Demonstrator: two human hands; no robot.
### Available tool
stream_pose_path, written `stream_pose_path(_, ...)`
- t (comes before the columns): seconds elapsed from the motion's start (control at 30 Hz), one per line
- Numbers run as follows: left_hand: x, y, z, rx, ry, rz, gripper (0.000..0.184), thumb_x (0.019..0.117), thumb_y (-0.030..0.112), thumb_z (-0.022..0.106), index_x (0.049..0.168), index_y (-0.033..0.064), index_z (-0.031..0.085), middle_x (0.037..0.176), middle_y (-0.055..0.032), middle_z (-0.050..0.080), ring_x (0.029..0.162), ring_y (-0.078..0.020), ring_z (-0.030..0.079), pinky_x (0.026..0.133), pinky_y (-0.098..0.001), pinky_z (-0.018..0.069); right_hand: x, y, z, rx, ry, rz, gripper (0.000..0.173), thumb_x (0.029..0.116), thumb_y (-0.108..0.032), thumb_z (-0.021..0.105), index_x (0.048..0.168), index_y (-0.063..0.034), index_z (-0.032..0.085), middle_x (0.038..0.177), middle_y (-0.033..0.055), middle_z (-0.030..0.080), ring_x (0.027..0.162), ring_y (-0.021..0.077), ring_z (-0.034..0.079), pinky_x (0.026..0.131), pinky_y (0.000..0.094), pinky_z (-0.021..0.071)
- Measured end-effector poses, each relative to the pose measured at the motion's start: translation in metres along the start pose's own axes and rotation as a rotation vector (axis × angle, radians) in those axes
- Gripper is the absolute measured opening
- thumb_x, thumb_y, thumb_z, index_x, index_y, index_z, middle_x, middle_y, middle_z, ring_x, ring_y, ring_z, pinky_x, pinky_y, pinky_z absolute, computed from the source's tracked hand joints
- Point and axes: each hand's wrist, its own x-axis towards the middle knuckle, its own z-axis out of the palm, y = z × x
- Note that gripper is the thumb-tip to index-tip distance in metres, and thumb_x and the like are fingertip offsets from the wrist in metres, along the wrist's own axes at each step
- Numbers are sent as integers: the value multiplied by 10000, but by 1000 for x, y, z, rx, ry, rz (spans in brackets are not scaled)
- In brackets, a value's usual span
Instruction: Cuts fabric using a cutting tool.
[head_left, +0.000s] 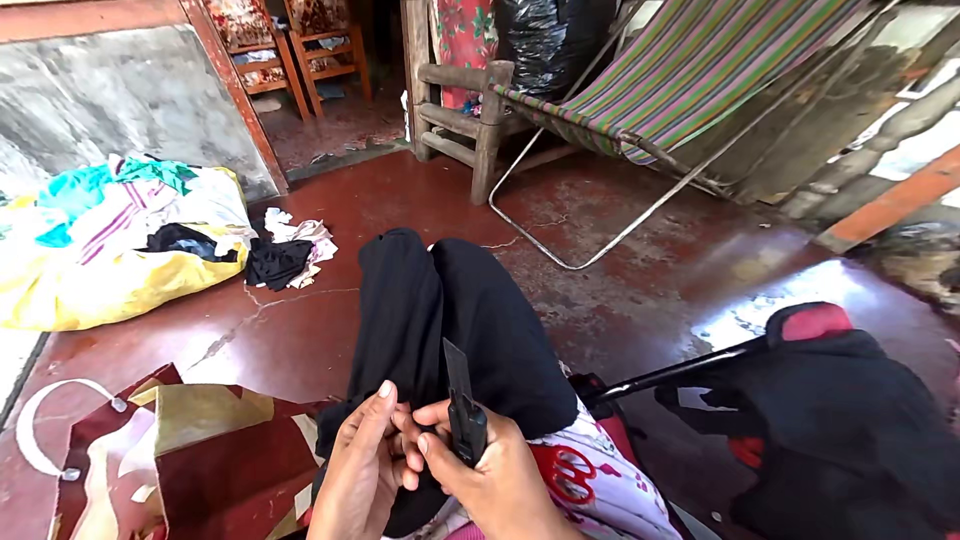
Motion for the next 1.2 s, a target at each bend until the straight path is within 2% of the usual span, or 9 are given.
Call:
stream_pose_path(0.1, 5, -2, -1, 7, 33, 11, 354, 1075, 242, 470, 858, 1, 613, 648, -113, 653, 456, -111, 610, 409, -227, 518, -1, 7, 0, -53, 0, -65, 193, 884, -49, 705, 1070, -11, 740, 951, 49, 713, 710, 49, 659, 619, 197, 579)
stream_pose_path(0.3, 2, -8, 7, -55, 111, 133, 197, 1043, 77, 484, 881, -3, 563, 633, -123, 648, 452, -112, 612, 411, -223, 516, 0, 12, -1, -122, 13, -165, 130, 878, -67, 715, 995, -29, 757, 925, 32, 704, 788, 48, 660, 700, 191, 578)
stream_pose_path(0.5, 0, -7, 14, -20, 220, 298, 111, 1014, 7, 530, 936, -40, 595, 703, -125, 663, 498, -111, 623, 458, -228, 548, 1, 12, -2, -168, 18, -234, 114, 878, -94, 746, 969, -26, 758, 915, 39, 698, 795, 29, 655, 715, 165, 571)
stream_pose_path(0.73, -3, -2, 20, -86, 303, 279, 54, 988, -54, 558, 954, -51, 601, 730, -139, 680, 562, -156, 671, 536, -285, 604, 0, 13, -3, -170, 6, -262, 114, 892, -119, 746, 954, -23, 750, 889, 37, 681, 775, 24, 633, 694, 154, 552)
stream_pose_path(0.8, -3, -3, 17, -91, 286, 262, 52, 986, -61, 555, 959, -58, 600, 744, -153, 686, 578, -166, 680, 543, -290, 607, 0, 9, -3, -97, -8, -210, 135, 925, -115, 721, 1011, -12, 733, 913, 32, 705, 748, 29, 647, 658, 174, 565)
stream_pose_path(0.87, -3, -3, 17, -93, 278, 250, 51, 988, -65, 555, 972, -63, 604, 756, -159, 690, 586, -163, 681, 536, -279, 601, 4, 1, -4, -5, 3, -90, 188, 966, -119, 684, 1114, -3, 686, 869, 17, 704, 640, 39, 638, 524, 193, 545)
stream_pose_path(0.93, -3, -3, 17, -91, 274, 247, 45, 988, -71, 556, 978, -66, 599, 760, -161, 693, 593, -161, 686, 531, -268, 597, 12, -3, -7, 17, 18, 2, 215, 986, -143, 660, 1157, -15, 675, 828, 12, 688, 581, 57, 616, 468, 207, 521)
stream_pose_path(1.07, -3, -4, 17, -72, 262, 265, 44, 980, -81, 561, 967, -62, 598, 773, -164, 704, 609, -166, 700, 546, -270, 605, 25, 0, -13, -37, -58, 122, 185, 985, -228, 684, 1083, -75, 724, 864, 5, 681, 566, 50, 596, 492, 199, 521)
stream_pose_path(1.2, -2, -8, 16, -4, 243, 325, 42, 965, -86, 569, 964, -67, 607, 766, -161, 701, 616, -174, 702, 574, -283, 614, 28, -1, -11, -96, -61, 145, 127, 947, -188, 694, 1016, -83, 718, 847, -10, 683, 608, 34, 620, 538, 186, 539)
